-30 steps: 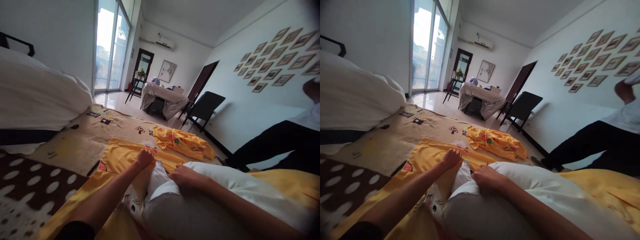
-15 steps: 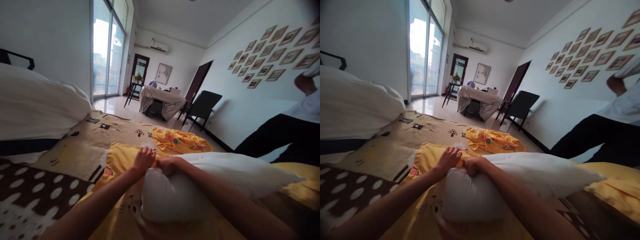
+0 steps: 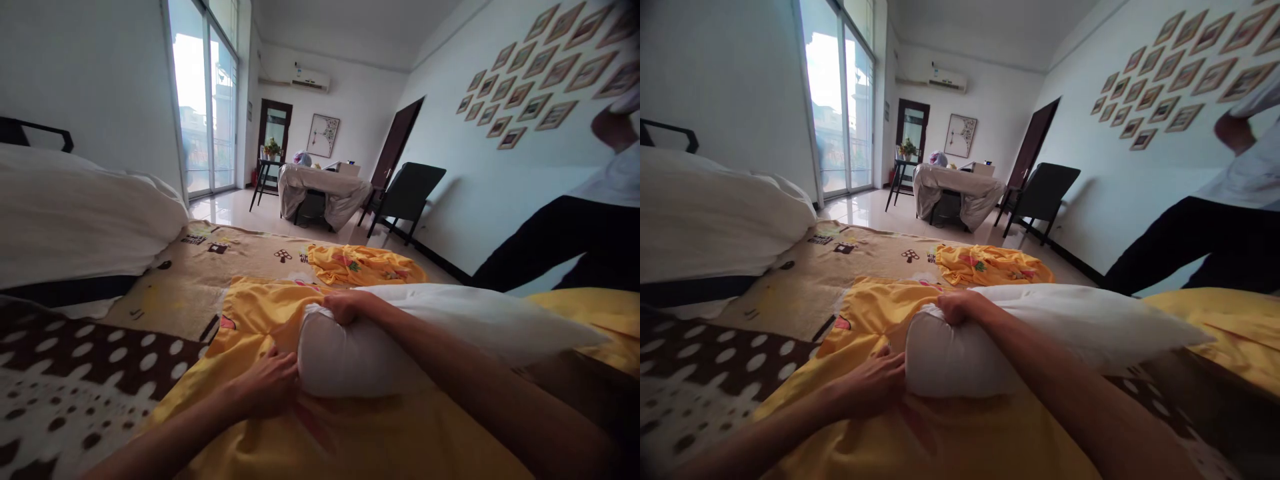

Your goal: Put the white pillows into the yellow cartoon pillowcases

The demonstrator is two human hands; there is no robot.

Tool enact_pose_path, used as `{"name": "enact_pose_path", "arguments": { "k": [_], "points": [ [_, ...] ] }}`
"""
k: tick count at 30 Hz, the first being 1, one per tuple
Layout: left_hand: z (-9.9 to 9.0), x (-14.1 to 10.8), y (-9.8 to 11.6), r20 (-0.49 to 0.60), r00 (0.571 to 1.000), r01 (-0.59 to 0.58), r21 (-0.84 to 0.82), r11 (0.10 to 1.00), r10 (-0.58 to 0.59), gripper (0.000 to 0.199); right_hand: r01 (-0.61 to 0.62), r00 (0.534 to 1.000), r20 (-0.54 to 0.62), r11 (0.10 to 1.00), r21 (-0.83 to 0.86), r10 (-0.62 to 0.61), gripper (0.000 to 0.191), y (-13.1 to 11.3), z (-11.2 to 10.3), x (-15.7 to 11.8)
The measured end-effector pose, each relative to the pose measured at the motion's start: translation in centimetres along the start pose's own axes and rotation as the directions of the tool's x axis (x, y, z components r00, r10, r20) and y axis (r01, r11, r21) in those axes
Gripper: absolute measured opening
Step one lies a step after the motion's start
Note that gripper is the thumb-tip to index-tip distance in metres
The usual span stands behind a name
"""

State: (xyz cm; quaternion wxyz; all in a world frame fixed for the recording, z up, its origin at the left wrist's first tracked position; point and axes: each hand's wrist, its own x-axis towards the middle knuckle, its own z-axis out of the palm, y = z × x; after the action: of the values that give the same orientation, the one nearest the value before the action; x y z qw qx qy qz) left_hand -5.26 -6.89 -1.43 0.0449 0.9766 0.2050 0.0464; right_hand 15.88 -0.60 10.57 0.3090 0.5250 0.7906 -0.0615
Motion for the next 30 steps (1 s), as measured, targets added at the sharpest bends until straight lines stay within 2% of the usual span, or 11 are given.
{"name": "enact_pose_path", "arguments": {
  "k": [3, 7, 9, 11, 13, 15, 18, 22, 25, 27, 30],
  "points": [
    [-0.9, -0.8, 0.4, 0.051, 0.997, 0.066, 0.002, 0.998, -0.066, 0.027, -0.056, 0.996, -0.063, 0.998, -0.020, 0.055, 0.042, 0.2, -0.4, -0.3],
    [-3.4, -2.0, 2.1, 0.140, 0.990, -0.003, 0.065, 0.998, -0.006, 0.036, -0.131, 0.980, -0.155, 0.991, -0.030, 0.125, 0.043, 0.3, -1.1, -0.8],
    [-5.7, -2.2, 3.1, 0.094, 0.994, -0.051, 0.042, 0.998, 0.047, 0.038, -0.160, 0.967, -0.207, 0.986, -0.039, 0.148, 0.039, -0.1, -1.2, -1.1],
    [-8.2, -1.9, 3.7, -0.017, 0.996, -0.092, -0.001, 0.996, 0.092, 0.039, -0.176, 0.952, -0.262, 0.983, -0.051, 0.157, 0.034, -0.8, -0.8, -1.6],
    [-10.5, -1.1, 3.5, -0.102, 0.991, -0.086, 0.006, 0.996, 0.086, 0.041, -0.184, 0.936, -0.315, 0.981, -0.065, 0.155, 0.030, -1.9, 0.0, -2.2],
    [-11.9, -0.2, 2.4, -0.132, 0.990, -0.033, 0.064, 0.997, 0.041, 0.043, -0.189, 0.919, -0.366, 0.979, -0.079, 0.148, 0.032, -2.9, 1.1, -3.0],
    [-12.8, 1.0, 0.0, -0.153, 0.988, 0.051, 0.122, 0.991, -0.032, 0.049, -0.178, 0.895, -0.431, 0.979, -0.102, 0.117, 0.035, -4.1, 2.3, -4.2],
    [-13.9, 2.2, -1.7, -0.186, 0.982, 0.027, 0.115, 0.993, -0.005, 0.044, -0.150, 0.877, -0.473, 0.983, -0.109, 0.081, 0.033, -4.3, 1.6, -5.5],
    [-15.2, 3.7, -1.3, -0.263, 0.964, -0.019, 0.105, 0.994, 0.046, 0.038, -0.143, 0.858, -0.505, 0.987, -0.069, 0.089, 0.033, -4.3, 0.1, -5.4],
    [-15.8, 4.8, -0.6, -0.297, 0.954, -0.033, 0.012, 0.999, 0.035, 0.038, -0.104, 0.852, -0.518, 0.994, -0.029, 0.074, 0.031, -4.6, -0.4, -4.5],
    [-16.0, 5.7, 0.4, -0.211, 0.976, -0.107, -0.233, 0.966, 0.057, 0.031, 0.010, 0.852, -0.523, 0.999, 0.050, 0.018, 0.032, -5.0, -0.2, -2.2]
  ]
}}
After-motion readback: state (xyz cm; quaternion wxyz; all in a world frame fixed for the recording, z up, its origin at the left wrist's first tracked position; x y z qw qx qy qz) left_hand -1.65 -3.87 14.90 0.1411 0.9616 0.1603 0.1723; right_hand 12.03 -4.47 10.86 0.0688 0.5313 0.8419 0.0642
